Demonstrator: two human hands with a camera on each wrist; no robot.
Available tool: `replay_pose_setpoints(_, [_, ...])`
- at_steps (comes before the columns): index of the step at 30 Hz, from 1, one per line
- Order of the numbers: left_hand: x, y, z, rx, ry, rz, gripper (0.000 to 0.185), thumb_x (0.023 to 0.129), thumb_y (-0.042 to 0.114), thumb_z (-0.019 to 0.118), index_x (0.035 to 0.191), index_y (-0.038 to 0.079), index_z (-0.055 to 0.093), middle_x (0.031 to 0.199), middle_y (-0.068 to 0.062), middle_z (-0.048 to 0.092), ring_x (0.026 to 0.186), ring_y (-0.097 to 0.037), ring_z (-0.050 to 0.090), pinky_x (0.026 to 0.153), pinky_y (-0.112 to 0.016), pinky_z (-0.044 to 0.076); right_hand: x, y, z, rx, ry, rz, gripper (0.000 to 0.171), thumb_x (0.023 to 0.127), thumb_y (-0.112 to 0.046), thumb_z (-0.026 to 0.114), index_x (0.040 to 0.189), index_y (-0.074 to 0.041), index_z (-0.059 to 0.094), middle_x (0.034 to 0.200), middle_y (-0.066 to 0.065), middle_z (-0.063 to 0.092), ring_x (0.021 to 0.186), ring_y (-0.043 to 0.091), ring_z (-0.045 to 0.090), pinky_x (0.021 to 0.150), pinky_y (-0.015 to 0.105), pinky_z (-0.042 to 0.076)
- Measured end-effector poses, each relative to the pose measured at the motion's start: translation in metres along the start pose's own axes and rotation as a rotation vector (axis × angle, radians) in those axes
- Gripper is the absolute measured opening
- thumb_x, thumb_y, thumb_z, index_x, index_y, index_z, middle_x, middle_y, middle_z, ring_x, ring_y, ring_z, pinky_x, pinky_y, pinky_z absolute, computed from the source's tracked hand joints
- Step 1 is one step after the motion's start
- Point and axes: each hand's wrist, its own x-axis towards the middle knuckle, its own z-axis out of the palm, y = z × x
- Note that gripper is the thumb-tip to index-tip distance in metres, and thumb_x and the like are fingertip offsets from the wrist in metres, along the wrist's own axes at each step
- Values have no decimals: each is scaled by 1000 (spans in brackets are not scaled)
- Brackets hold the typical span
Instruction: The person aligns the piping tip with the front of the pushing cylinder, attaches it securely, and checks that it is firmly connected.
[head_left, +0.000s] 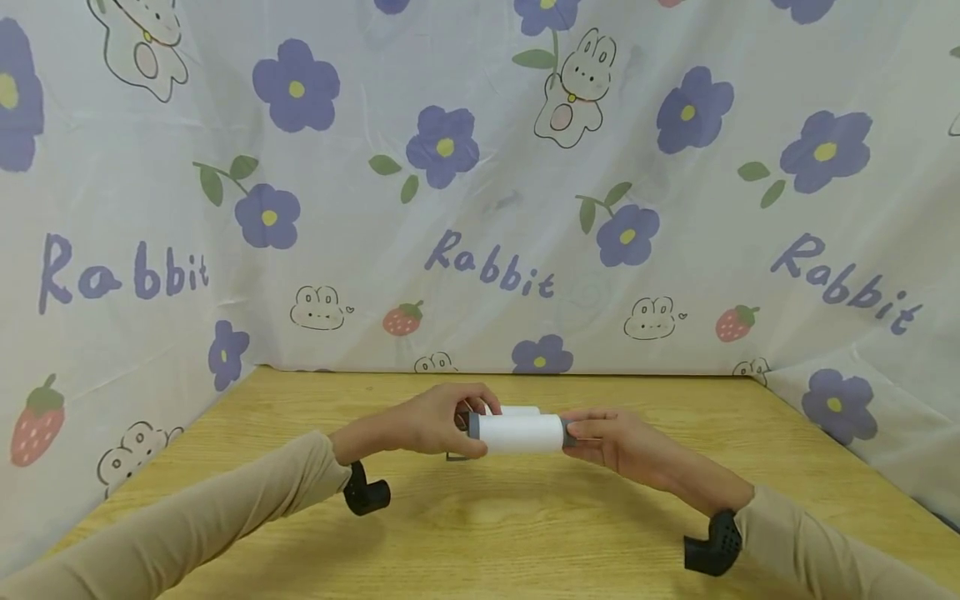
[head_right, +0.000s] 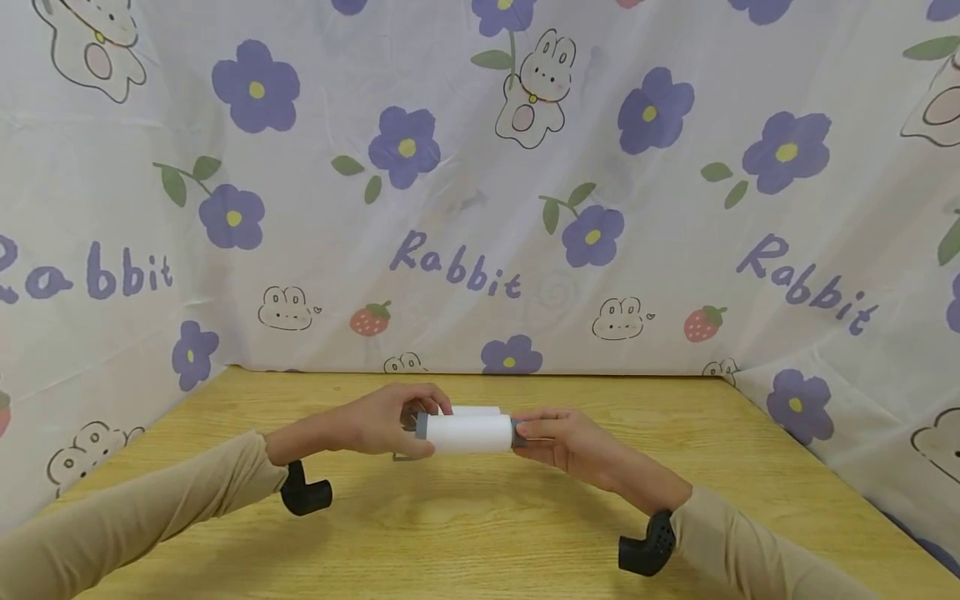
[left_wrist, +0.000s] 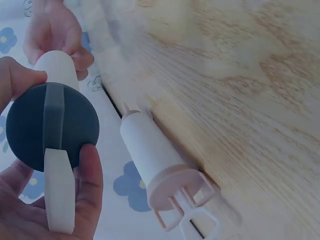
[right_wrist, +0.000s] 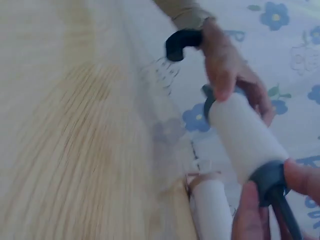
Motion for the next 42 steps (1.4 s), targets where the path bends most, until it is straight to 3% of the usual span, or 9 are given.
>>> replay_pose_setpoints(5, [-1, 0, 1, 4, 0, 14, 36, 71, 22, 72, 101, 30, 54, 102, -3, 56, 86, -16, 56, 72, -28, 49, 0, 0, 1, 54, 21, 131, 44, 89, -20, 55, 125, 2, 44, 108, 11, 56, 101, 22, 59, 95, 32, 44])
replay_pose_setpoints(14, [1, 2, 3, 12, -17, 8, 36, 71, 23, 72, 102, 31, 53, 101, 0, 56, 86, -15, 57, 71, -27, 50, 1, -1, 3, -96, 7, 167, 51, 91, -37, 48, 126, -1, 39, 86, 6, 59, 75, 13, 63, 83, 34, 52])
replay_pose_setpoints(20, [2, 0, 2, 0, -19, -7, 37, 72, 24, 72, 103, 31, 52, 102, 0, 55, 88, -15, 57, 72, -27, 50, 1, -4, 5, -211, -10, 111, 55, 93, -48, 38, 122, -1, 40, 86, 7, 57, 76, 16, 61, 81, 45, 51])
replay_pose_setpoints(26, [0, -1, -1, -36, -37, -6, 37, 73, 25, 71, 104, 30, 53, 103, -1, 56, 89, -17, 57, 72, -28, 51, 1, -8, 5, -221, 20, 41, 47, 95, -41, 36, 123, -3, 35, 113, 12, 46, 98, 24, 57, 92, 48, 45])
replay_pose_setpoints(30, [0, -1, -4, -51, -46, -5, 36, 73, 26, 71, 104, 31, 53, 104, -2, 57, 89, -17, 58, 71, -29, 51, -2, -8, 3, -273, 88, -125, 35, 94, -25, 45, 122, -4, 36, 120, 12, 44, 109, 20, 51, 95, 36, 44])
replay_pose_setpoints(34, [1, 0, -5, -59, -45, 6, 36, 73, 26, 71, 104, 31, 53, 105, -2, 57, 90, -17, 58, 71, -30, 51, -5, -6, 1, -439, 46, -324, 36, 87, -11, 58, 117, 2, 45, 120, 11, 51, 110, 20, 53, 88, 30, 48])
replay_pose_setpoints(36, [1, 0, -5, -57, -45, 12, 37, 73, 26, 71, 104, 32, 53, 104, -1, 56, 90, -17, 58, 71, -30, 51, -6, -5, 0, -493, 7, -372, 33, 84, -9, 61, 113, 4, 50, 117, 9, 54, 108, 20, 55, 84, 32, 51])
replay_pose_setpoints(42, [1, 0, -4, -23, -37, 13, 37, 72, 27, 72, 103, 33, 53, 104, 0, 56, 89, -15, 58, 73, -28, 51, -4, -1, 1, -486, 48, -321, 29, 80, -11, 66, 106, -2, 58, 110, 3, 59, 99, 20, 59, 82, 34, 52])
